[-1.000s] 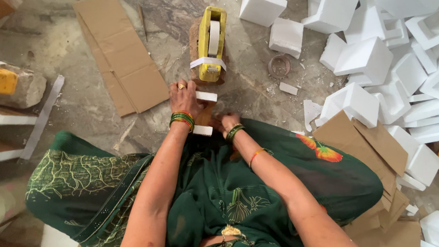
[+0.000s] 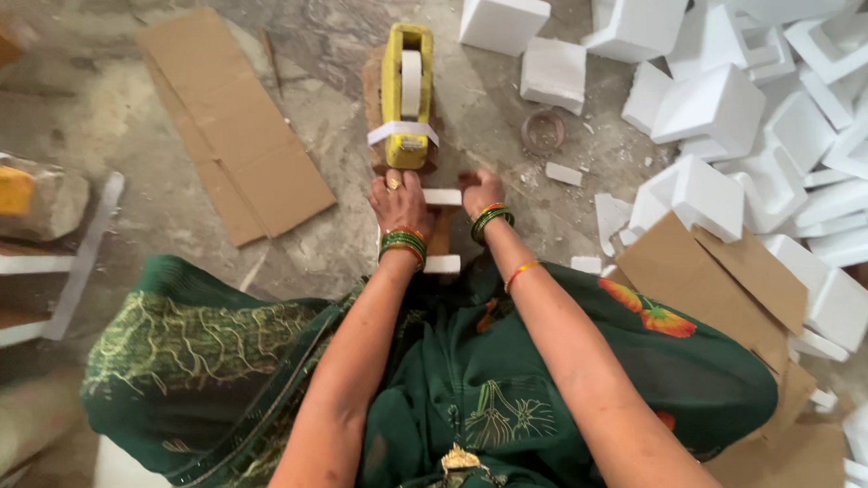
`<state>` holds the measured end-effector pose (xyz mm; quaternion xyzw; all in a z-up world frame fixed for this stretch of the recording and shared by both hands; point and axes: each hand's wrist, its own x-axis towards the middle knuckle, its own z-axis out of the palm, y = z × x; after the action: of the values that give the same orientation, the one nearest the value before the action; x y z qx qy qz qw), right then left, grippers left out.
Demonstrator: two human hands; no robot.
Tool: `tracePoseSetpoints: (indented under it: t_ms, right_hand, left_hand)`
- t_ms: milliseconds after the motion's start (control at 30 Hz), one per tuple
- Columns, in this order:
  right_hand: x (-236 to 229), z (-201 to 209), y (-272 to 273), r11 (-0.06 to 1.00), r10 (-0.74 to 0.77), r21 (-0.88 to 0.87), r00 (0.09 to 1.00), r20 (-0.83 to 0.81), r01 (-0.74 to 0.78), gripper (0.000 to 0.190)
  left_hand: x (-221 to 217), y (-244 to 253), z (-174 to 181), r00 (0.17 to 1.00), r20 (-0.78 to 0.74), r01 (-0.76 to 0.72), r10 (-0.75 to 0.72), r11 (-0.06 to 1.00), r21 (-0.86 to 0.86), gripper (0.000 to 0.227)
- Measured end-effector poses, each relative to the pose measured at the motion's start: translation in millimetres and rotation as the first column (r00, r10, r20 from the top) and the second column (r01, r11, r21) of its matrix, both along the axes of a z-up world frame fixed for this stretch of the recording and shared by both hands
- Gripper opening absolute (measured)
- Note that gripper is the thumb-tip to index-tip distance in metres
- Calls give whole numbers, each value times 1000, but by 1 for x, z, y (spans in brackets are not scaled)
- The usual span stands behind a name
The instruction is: The person sits on the floor and assembles small cardboard boxes by inserting white foam inserts into the flaps. They use a tape dispenser to secure the foam pieces to the cardboard, repeating the process for multiple units.
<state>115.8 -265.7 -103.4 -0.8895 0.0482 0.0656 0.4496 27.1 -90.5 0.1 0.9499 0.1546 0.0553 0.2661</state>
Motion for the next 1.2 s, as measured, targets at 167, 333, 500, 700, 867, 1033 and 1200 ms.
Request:
tracePoseSetpoints:
  t_ms: [167, 333, 500, 700, 867, 1033, 1200]
  right_hand:
    - [-34, 62, 13, 837, 531, -234, 837, 129, -495, 57]
    - [-53, 53, 22, 789, 540, -381, 840, 58, -482, 63]
    - [-60, 74, 25, 809, 519, -351, 854, 47, -472, 50]
    - [-63, 104, 35, 806, 497, -350, 867, -36, -477, 50]
    - [-61, 101, 37, 814, 493, -342, 870, -17, -469, 50]
    - [-61, 95, 34, 826, 501, -315, 865, 30, -468, 48]
    - [-63, 90, 33, 812, 487, -358, 873, -22, -461, 47]
  left_hand:
    - [-3, -1, -4, 999, 1, 34, -34, 999, 23, 65]
    - [-9, 33, 35, 969, -110, 213, -223, 973, -91, 79]
    - [-89, 105, 165, 841, -493, 288, -223, 956, 60, 49]
    - [-239, 167, 264, 801, -588, 94, 116, 945, 315, 70]
    - [-286, 178, 193, 955, 292, -60, 60, 998, -9, 28]
    - [-255, 329, 146, 983, -19, -179, 184, 973, 142, 13]
    - [-168, 386, 90, 801, -595, 122, 65, 955, 269, 22]
